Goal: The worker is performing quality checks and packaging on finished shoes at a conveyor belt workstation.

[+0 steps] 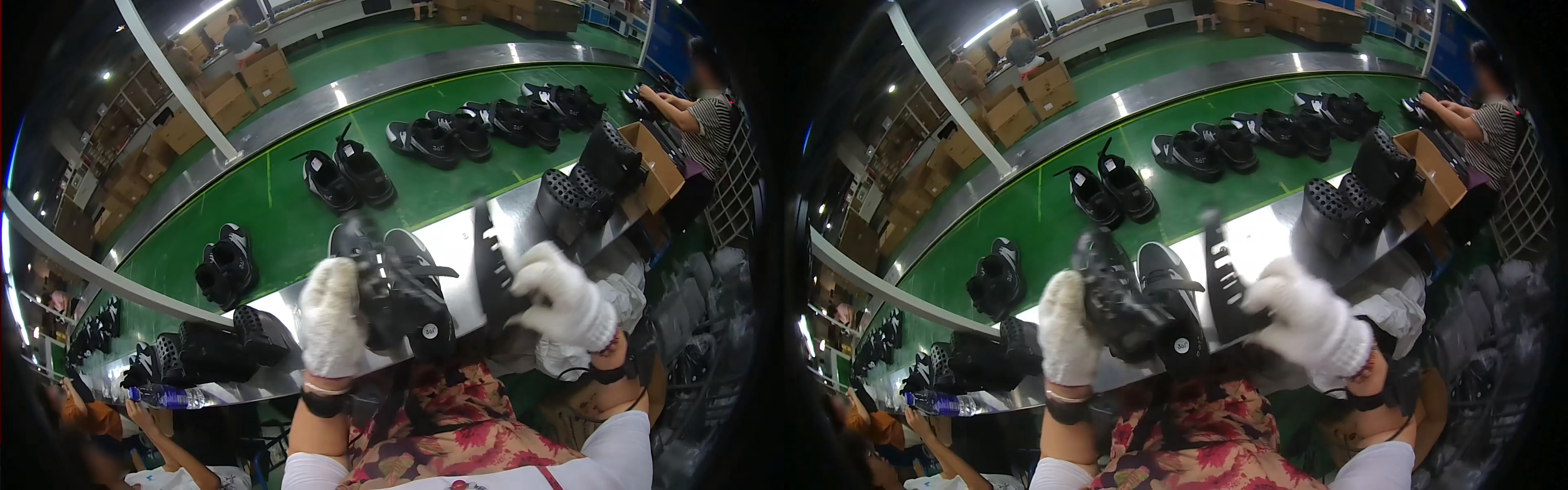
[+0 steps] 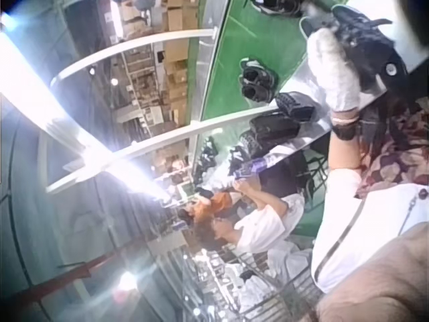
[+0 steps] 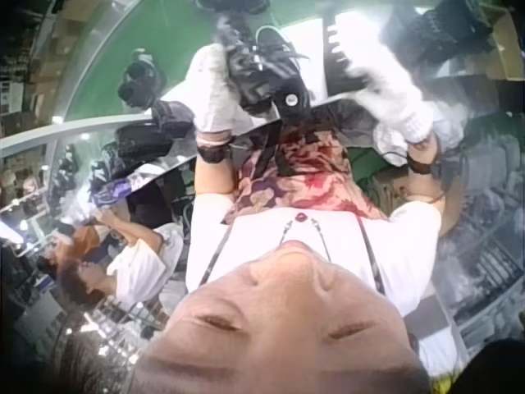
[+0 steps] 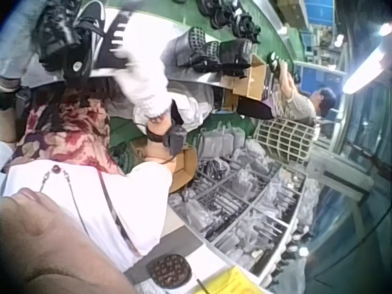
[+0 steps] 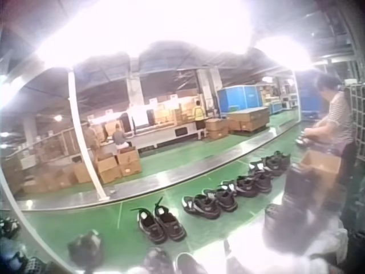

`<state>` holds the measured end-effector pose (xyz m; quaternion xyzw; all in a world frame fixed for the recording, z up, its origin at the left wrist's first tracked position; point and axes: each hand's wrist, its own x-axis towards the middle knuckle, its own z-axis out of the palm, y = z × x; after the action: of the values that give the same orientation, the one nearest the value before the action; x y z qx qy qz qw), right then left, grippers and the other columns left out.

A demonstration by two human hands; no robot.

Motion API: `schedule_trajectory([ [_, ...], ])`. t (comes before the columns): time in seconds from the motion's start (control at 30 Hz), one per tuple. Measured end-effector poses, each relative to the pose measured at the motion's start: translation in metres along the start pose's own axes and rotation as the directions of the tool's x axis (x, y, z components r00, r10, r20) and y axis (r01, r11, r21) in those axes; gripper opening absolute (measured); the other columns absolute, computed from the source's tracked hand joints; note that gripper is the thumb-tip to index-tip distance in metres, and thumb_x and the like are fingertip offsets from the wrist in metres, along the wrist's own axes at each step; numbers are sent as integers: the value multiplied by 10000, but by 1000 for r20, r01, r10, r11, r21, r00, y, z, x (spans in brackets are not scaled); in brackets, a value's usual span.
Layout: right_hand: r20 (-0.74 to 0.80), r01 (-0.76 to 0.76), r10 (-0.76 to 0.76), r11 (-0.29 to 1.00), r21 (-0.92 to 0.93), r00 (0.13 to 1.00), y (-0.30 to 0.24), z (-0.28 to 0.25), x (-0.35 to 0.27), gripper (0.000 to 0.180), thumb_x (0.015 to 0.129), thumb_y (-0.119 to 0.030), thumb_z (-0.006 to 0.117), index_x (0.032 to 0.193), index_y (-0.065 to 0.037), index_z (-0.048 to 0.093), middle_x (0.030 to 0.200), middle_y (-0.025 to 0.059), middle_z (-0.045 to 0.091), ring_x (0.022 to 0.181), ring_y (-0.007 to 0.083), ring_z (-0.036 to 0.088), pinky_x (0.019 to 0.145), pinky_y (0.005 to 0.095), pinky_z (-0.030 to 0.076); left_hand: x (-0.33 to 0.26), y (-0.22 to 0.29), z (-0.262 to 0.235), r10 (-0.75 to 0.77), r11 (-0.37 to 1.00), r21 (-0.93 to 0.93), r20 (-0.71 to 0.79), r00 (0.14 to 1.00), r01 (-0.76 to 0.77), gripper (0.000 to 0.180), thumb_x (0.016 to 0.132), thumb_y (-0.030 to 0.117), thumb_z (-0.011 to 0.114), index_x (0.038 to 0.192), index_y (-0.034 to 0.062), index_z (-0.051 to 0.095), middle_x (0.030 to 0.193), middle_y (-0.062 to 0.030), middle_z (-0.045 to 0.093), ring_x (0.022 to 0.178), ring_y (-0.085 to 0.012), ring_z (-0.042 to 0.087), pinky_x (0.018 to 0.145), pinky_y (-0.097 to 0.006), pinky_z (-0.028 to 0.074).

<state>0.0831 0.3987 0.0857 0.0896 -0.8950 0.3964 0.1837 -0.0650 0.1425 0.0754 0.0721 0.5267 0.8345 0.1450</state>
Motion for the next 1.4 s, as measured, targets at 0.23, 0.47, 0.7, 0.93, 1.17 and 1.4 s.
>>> schedule_trajectory([
  [0.23, 65, -193, 398, 575, -795, 915, 110, 2, -16, 233, 799, -43, 671, 1011, -138, 649, 999, 148, 582, 947, 372, 640, 772, 474, 540, 2, -5, -43, -78, 968, -223, 176, 981, 117, 256, 962, 44, 540, 1207, -19, 577, 1119, -141, 687, 987, -251, 706, 873, -392, 602],
  [0.47, -127, -117, 104, 988, -97, 986, -1, 21, -8, 585, 759, -252, 867, 1231, 9, 640, 1085, 178, 682, 1046, 347, 666, 916, 442, 527, -37, 0, -6, -13, 992, -127, 47, 999, 19, 207, 923, 26, 595, 1127, -8, 580, 1045, -116, 688, 903, -211, 708, 844, -350, 596],
  [0.7, -167, -117, 208, 893, 434, 964, -27, 92, -6, 680, 809, -235, 861, 1352, 15, 537, 1123, 176, 680, 1057, 234, 667, 907, 359, 546, -52, -4, 35, -61, 968, -238, 107, 992, 85, 204, 954, 8, 543, 1156, 7, 569, 1031, -125, 679, 889, -200, 707, 833, -336, 609],
  [0.93, -148, -352, 443, 841, 411, 884, -37, 81, -17, 523, 789, -210, 853, 1230, -34, 632, 1024, 93, 674, 959, 176, 660, 860, 348, 543, -37, -20, 2, -163, 987, 14, 63, 985, 163, 215, 972, 35, 572, 1182, -13, 562, 1133, -135, 659, 945, -199, 677, 893, -326, 567],
  [1.17, 40, -411, 412, 889, 201, 910, -23, 48, -25, 473, 759, -297, 817, 1114, -19, 672, 944, 157, 669, 845, 251, 660, 772, 363, 534, 29, -33, -4, -191, 94, 841, 540, 820, -532, 800, 798, 117, 721, 1515, 35, 375, 1411, -268, 536, 1252, -423, 561, 1073, -438, 473],
  [1.4, 153, -508, 506, 861, -29, 849, -32, 54, 7, 373, 829, -252, 711, 1104, -10, 640, 927, 206, 687, 864, 342, 689, 775, 423, 551, 48, -57, -7, -88, 183, 840, 532, 842, -511, 333, 844, 152, 652, 1155, 37, 673, 1016, -213, 703, 996, -389, 680, 896, -443, 543],
])
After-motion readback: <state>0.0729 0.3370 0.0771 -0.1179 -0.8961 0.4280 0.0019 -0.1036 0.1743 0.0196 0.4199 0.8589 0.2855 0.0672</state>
